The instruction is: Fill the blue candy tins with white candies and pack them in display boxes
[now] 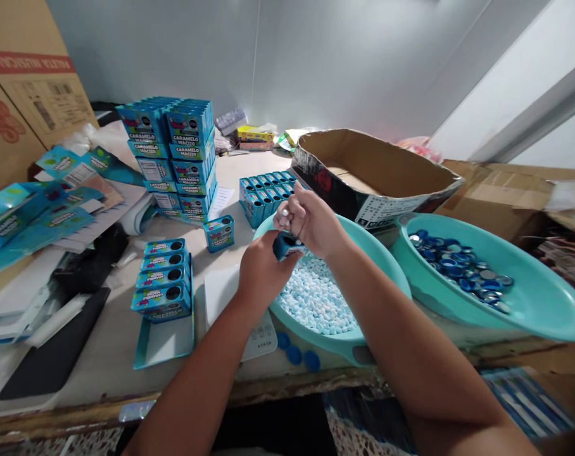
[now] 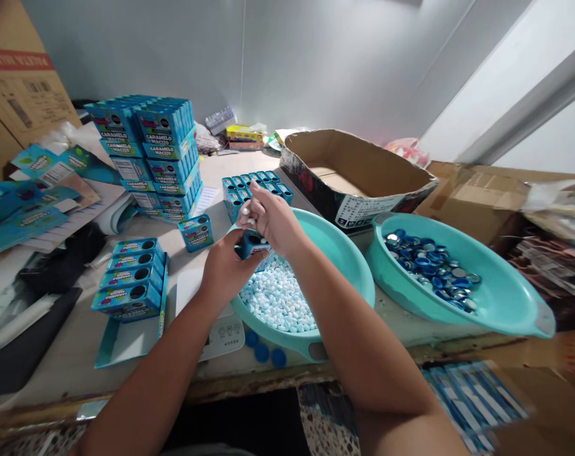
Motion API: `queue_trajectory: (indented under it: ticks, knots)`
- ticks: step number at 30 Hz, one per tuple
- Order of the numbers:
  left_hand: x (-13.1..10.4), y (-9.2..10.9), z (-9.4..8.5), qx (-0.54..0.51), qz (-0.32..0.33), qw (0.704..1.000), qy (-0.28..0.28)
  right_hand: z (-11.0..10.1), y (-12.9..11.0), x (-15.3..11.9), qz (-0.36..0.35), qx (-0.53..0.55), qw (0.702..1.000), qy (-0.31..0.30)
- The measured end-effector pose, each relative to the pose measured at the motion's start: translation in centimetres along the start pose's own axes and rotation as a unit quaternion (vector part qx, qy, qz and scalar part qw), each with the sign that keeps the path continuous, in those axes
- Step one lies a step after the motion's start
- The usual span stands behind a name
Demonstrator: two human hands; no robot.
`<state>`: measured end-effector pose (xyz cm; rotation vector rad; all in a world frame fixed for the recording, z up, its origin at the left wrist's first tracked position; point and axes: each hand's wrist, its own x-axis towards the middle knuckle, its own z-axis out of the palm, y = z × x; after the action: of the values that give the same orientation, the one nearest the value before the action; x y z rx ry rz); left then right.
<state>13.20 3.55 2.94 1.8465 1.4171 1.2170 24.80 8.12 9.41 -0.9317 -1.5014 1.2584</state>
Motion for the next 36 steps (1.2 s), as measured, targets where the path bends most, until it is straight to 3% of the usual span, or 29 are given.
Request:
queue_trajectory:
  ticks: [6, 12, 16, 19, 21, 24, 27, 30, 34, 36]
  knots:
    - [0.0, 0.0, 0.0, 0.004, 0.017, 1.000, 0.002, -0.3, 0.1, 0.0, 0.020, -0.035, 0.999, -0.006]
    - [0.0, -0.2, 0.2, -0.015, 0.030, 0.999, 0.007, -0.2, 0.5, 0.1, -0.016, 0.006, 1.000, -0.026]
    - [0.0, -0.3, 0.3, -0.022, 0.031, 0.999, 0.018, -0.1, 0.9, 0.3, -0.042, 0.011, 0.999, 0.003]
    - [0.0, -0.4, 0.4, -0.044, 0.015, 0.999, 0.021, -0.6, 1.0, 0.4, -0.071, -0.044, 0.996, 0.030]
    - [0.0, -0.4, 0.4, -0.064, 0.002, 0.998, 0.021, -1.4, 0.7, 0.4, -0.105, -0.147, 0.982, 0.053]
    - [0.1, -0.5, 0.5, -0.076, -0.021, 0.996, 0.032, -2.8, -0.2, 0.1, -0.131, -0.338, 0.929, 0.067]
    - [0.2, -0.6, 0.5, -0.083, -0.032, 0.995, 0.039, -3.4, -1.1, -0.3, -0.096, -0.454, 0.886, 0.003]
    - [0.3, -0.7, 0.5, -0.073, -0.039, 0.996, 0.036, -2.6, -1.4, -0.7, -0.077, -0.497, 0.863, -0.055]
    - [0.4, -0.7, 0.5, -0.060, -0.036, 0.997, 0.037, -2.3, -1.2, -0.5, -0.072, -0.450, 0.887, -0.072]
    - [0.3, -0.7, 0.5, -0.074, -0.030, 0.996, 0.046, -3.7, -0.7, 0.2, -0.080, -0.422, 0.903, -0.007]
